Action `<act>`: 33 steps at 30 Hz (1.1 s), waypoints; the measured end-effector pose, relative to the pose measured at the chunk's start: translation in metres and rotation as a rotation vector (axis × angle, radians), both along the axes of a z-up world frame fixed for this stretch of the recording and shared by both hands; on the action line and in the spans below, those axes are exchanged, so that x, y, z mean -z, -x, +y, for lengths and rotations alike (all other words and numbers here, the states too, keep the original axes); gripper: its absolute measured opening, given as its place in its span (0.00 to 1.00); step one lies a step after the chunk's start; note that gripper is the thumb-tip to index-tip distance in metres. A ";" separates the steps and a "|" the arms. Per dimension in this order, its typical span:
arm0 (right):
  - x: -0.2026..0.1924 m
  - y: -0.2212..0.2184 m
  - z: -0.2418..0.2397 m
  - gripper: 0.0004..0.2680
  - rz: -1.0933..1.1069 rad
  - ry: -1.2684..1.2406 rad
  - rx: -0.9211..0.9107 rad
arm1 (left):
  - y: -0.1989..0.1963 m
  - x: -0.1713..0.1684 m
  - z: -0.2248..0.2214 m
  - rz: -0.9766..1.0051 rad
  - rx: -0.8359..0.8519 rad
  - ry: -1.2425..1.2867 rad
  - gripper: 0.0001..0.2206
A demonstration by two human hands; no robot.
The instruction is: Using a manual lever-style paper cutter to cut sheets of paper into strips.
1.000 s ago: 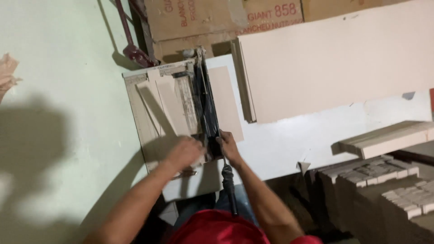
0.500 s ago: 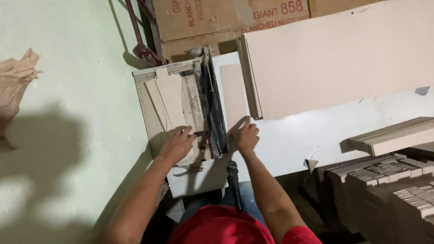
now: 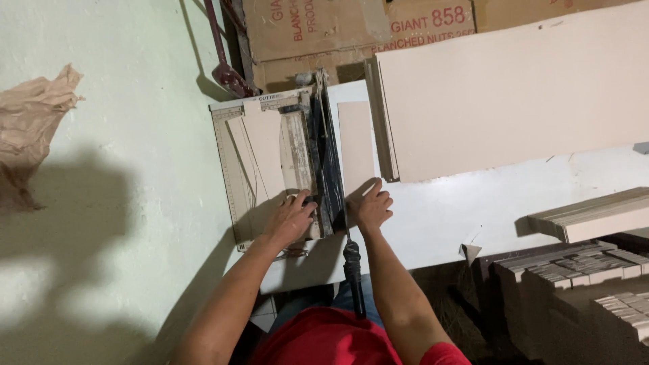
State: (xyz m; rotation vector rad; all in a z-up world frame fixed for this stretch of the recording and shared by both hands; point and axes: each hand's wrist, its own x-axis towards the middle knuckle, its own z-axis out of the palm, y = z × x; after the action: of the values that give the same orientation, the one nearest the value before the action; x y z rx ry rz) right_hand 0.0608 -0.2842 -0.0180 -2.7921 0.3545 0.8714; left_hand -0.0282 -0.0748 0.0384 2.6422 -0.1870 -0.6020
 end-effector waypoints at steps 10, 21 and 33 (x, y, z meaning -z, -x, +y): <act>-0.003 -0.007 -0.002 0.43 -0.069 -0.136 0.053 | 0.005 -0.006 0.006 0.156 -0.047 -0.050 0.17; 0.010 -0.017 -0.009 0.35 -0.047 0.038 -0.025 | -0.002 -0.023 -0.004 0.113 -0.031 -0.038 0.16; -0.012 0.018 -0.068 0.20 0.034 -0.938 0.497 | -0.021 0.003 -0.012 0.076 -0.127 -0.008 0.18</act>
State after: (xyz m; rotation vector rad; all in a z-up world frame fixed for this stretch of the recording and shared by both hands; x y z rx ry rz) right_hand 0.0429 -0.3521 -0.0059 -1.7261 0.4609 0.7025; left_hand -0.0073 -0.0871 0.0358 2.6101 0.0058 -0.6597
